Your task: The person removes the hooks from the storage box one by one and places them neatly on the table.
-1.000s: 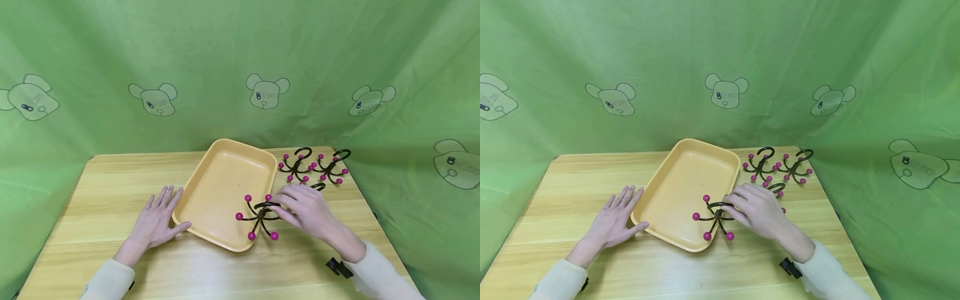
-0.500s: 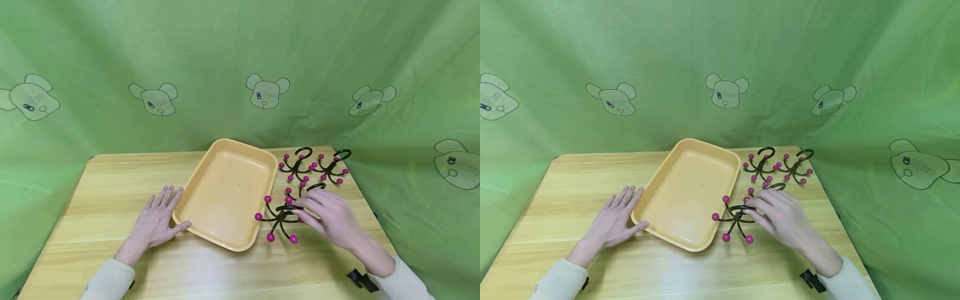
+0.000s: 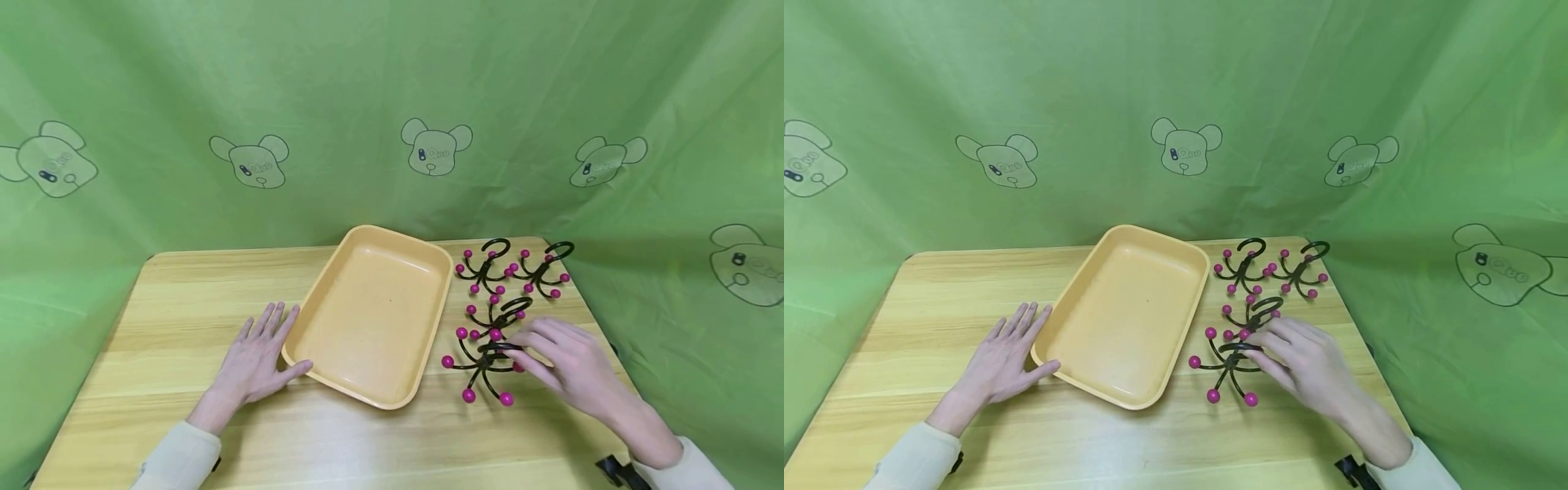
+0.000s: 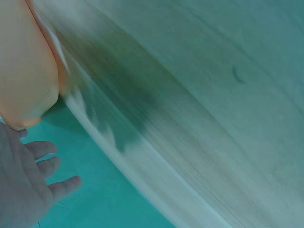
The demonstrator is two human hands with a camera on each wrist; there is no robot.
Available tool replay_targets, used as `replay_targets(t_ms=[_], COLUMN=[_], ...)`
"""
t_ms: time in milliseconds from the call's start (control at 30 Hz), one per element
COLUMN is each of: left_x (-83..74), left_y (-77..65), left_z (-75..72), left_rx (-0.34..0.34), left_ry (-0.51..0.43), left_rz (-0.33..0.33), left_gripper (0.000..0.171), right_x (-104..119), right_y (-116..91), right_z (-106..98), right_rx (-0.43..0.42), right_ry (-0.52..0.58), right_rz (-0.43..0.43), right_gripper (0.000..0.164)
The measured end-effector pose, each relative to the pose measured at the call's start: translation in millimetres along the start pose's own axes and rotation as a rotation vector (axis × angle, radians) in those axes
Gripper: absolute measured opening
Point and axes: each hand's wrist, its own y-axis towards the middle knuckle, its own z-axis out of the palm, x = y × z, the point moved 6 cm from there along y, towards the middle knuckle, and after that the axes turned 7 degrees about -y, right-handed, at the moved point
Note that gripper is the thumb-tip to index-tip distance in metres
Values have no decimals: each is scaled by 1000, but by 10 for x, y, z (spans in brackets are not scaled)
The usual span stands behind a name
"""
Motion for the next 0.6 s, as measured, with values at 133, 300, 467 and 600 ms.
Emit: replay_targets(t_ms=[133,300,467,600], left_x=[-2,7,7,2], left_y=[-3,-2,6,2], left_z=[0,-5,-9,-9], left_rx=[-3,-8,-4,-1], left_ry=[-1,0,2,2], left_rz=[1,3,4,4], left_gripper=[103,103,103,104], right_x=[-54,-115,-181,-244], right_y=[-75,-150,-253,-329], right_z=[-38,-62,-80,-109], right_rx=[20,33,62,90], right_ry=[-24,-67,-82,-99], right_rz=[4,14,35,39], right_gripper=[49,52,53,55])
